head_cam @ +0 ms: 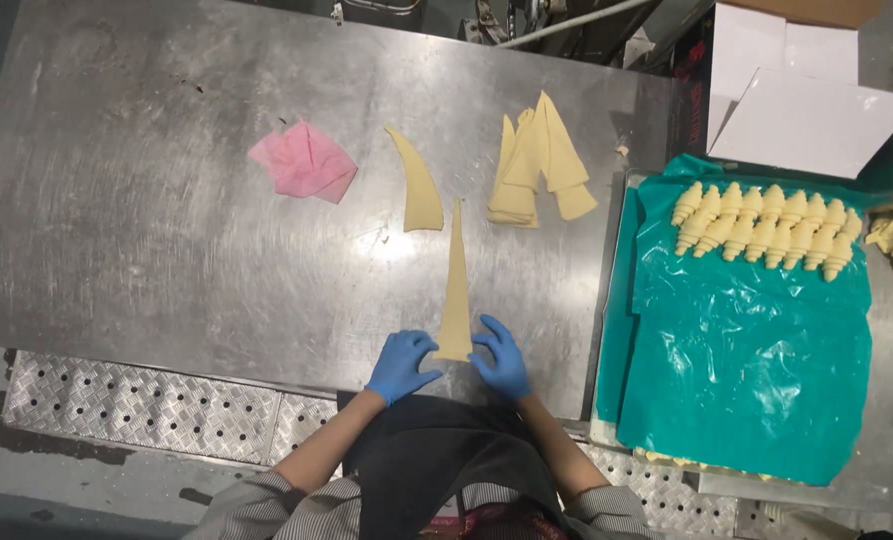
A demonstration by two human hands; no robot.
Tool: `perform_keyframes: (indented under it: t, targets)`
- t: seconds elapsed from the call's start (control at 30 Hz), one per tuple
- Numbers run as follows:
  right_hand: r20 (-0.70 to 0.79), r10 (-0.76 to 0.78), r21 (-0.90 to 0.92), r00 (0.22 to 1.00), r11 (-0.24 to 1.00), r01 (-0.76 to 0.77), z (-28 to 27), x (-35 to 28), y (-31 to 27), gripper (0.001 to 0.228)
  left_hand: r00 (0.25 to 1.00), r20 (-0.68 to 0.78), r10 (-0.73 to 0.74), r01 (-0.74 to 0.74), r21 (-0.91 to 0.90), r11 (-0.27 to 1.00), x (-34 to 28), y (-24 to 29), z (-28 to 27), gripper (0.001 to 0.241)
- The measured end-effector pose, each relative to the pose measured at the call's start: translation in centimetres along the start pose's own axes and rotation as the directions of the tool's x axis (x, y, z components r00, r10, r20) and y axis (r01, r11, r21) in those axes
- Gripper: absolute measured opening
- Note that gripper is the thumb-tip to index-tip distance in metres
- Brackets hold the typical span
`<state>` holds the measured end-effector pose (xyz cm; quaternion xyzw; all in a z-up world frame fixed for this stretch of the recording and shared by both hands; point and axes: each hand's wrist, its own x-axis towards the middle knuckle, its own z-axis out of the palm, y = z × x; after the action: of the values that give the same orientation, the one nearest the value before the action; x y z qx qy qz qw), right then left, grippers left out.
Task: The person is rolling triangular pieces of dough into croissants and placing them on a tray.
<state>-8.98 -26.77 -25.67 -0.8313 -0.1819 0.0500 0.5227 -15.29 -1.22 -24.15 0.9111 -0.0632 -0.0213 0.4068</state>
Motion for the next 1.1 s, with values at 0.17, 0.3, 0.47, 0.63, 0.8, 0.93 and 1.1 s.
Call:
perform_keyframes:
  t: [0.17, 0.3, 0.47, 0.63, 0.8, 0.93, 1.1]
  targets:
    - [0.275, -0.232, -0.266, 0.933, 0.914, 0.306, -0.4, 0.1, -3.1, 0.037, 0.97, -0.056, 0.236, -0.234, 0.04, 0.971, 1.4, 0.2, 0.5, 0.03]
    - [0.202, -0.184, -0.307, 0.962, 0.921, 0.24, 0.1, 0.2, -2.3, 0.022, 0.969, -0.054, 0.239, -0.238, 0.027, 0.971, 1.8, -0.2, 1.5, 0.016]
    - [0.117, -0.15, -0.26, 0.982, 0.949, 0.176, 0.8, 1.2, -2.6, 0.021, 0.992, -0.031, 0.12, -0.119, 0.014, 0.993, 2.8, 0.5, 1.6, 0.017]
    - [0.065, -0.176, -0.294, 0.982, 0.937, 0.187, 1.2, 0.5, -1.8, 0.021, 0.999, -0.033, 0.04, -0.04, 0.026, 0.999, 2.4, 1.4, 1.4, 0.018]
    - [0.27, -0.261, -0.437, 0.927, 0.824, 0.359, 1.4, -3.0, -0.9, 0.047, 0.902, 0.095, 0.422, -0.431, 0.28, 0.858, -0.4, 0.2, 2.9, 0.041]
    - [0.399, -0.184, -0.458, 0.898, 0.808, 0.369, 1.7, -3.2, -1.4, 0.058, 0.9, 0.306, 0.312, -0.384, 0.215, 0.898, -0.5, 1.1, 2.7, 0.062]
    - [0.314, -0.126, -0.514, 0.941, 0.811, 0.28, 1.9, -0.8, -2.4, 0.068, 0.934, 0.217, 0.284, -0.328, 0.203, 0.923, 1.9, 1.8, 3.1, 0.066]
